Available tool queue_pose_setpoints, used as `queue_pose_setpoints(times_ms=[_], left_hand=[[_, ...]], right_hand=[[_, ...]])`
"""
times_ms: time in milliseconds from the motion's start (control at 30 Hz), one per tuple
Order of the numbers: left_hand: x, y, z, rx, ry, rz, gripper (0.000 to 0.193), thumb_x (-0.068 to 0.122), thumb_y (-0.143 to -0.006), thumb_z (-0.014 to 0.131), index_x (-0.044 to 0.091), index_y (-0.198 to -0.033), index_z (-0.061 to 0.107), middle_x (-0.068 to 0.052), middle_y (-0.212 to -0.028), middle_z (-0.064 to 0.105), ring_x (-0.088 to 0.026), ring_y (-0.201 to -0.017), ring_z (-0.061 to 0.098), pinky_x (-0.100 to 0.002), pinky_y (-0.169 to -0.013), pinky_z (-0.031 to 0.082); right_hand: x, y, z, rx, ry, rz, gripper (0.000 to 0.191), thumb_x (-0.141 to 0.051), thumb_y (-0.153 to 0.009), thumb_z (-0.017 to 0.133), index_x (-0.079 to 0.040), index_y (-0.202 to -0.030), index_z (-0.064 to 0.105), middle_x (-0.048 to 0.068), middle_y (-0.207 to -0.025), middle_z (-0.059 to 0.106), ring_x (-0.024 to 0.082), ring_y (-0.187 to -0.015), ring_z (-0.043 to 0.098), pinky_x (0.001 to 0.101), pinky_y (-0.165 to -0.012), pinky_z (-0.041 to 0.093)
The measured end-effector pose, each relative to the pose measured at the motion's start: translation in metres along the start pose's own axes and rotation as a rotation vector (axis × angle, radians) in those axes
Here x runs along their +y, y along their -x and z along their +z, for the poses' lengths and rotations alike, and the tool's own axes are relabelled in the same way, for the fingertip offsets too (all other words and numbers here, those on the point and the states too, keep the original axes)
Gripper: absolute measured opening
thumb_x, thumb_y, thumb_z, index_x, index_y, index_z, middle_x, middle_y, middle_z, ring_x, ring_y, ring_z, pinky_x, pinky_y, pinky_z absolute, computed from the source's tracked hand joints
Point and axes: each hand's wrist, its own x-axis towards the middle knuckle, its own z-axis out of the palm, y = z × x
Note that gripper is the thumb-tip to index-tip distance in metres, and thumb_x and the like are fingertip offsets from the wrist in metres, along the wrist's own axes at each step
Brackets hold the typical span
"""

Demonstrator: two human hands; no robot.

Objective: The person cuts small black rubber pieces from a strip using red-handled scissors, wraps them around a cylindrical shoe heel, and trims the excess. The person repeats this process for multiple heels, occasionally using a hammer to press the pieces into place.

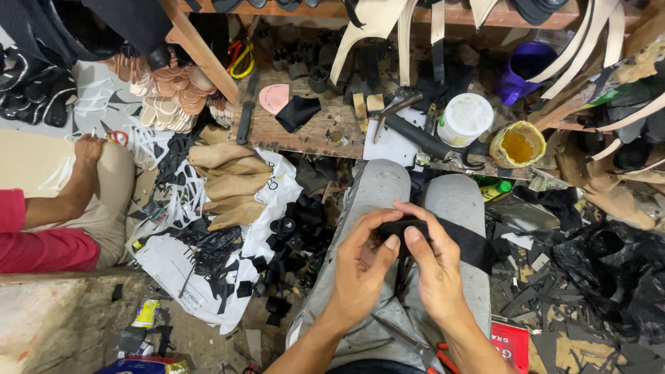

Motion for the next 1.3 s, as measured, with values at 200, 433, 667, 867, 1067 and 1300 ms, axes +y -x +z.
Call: queue_pose_setpoints(times_ms=[200, 433, 667, 867, 1067, 1300], left_hand=[[-0.015, -0.003, 0.003, 0.042, 0.043, 0.041, 0.031, -0.007, -0.097, 0.061, -0.002, -0.127, 0.060, -0.010, -0.131, 0.060, -0.016, -0.124, 0.058, -0.028, -0.107, 0.046], [-0.020, -0.007, 0.006, 0.047, 0.137, 0.036, 0.029, -0.003, -0.101, 0.059, -0.001, -0.130, 0.058, -0.009, -0.130, 0.059, -0.014, -0.120, 0.058, -0.027, -0.104, 0.047], [-0.024, -0.005, 0.007, 0.059, 0.143, 0.061, 0.021, 0.000, -0.104, 0.060, -0.001, -0.125, 0.061, -0.009, -0.128, 0.062, -0.014, -0.118, 0.060, -0.028, -0.102, 0.049], [-0.027, -0.005, 0.009, 0.078, 0.158, 0.100, 0.022, 0.002, -0.103, 0.060, 0.001, -0.125, 0.059, -0.008, -0.130, 0.061, -0.014, -0.119, 0.059, -0.028, -0.104, 0.048], [-0.032, -0.002, 0.008, 0.067, 0.149, 0.119, 0.021, 0.002, -0.102, 0.062, 0.000, -0.123, 0.061, -0.009, -0.128, 0.060, -0.015, -0.118, 0.059, -0.028, -0.103, 0.049], [-0.039, -0.004, 0.009, 0.130, 0.191, 0.106, 0.016, 0.006, -0.104, 0.064, -0.001, -0.118, 0.063, -0.009, -0.121, 0.064, -0.014, -0.110, 0.060, -0.028, -0.097, 0.050]], right_hand=[[0.000, 0.001, -0.009, -0.105, 0.098, -0.048, 0.052, -0.012, -0.099, 0.052, 0.000, -0.149, 0.049, 0.008, -0.146, 0.057, 0.014, -0.136, 0.048, 0.0277, -0.114, 0.032], [0.017, -0.006, -0.005, -0.020, -0.088, 0.059, 0.056, -0.011, -0.097, 0.052, 0.000, -0.152, 0.047, 0.007, -0.133, 0.057, 0.012, -0.114, 0.053, 0.0257, -0.100, 0.040], [0.031, -0.005, -0.005, 0.031, -0.066, -0.030, 0.050, -0.011, -0.099, 0.051, 0.004, -0.147, 0.051, 0.011, -0.133, 0.061, 0.015, -0.120, 0.055, 0.0279, -0.106, 0.039], [0.037, -0.009, -0.009, 0.023, -0.177, 0.070, 0.054, -0.009, -0.094, 0.049, 0.003, -0.147, 0.048, 0.012, -0.137, 0.059, 0.019, -0.125, 0.055, 0.0320, -0.108, 0.038], [0.050, -0.011, -0.018, 0.000, -0.136, -0.011, 0.047, -0.013, -0.103, 0.049, 0.007, -0.144, 0.053, 0.019, -0.132, 0.063, 0.023, -0.124, 0.060, 0.0343, -0.110, 0.042], [0.049, -0.013, -0.020, -0.044, -0.044, -0.115, 0.042, -0.010, -0.104, 0.049, 0.008, -0.141, 0.057, 0.017, -0.132, 0.061, 0.023, -0.126, 0.057, 0.0336, -0.111, 0.041]])
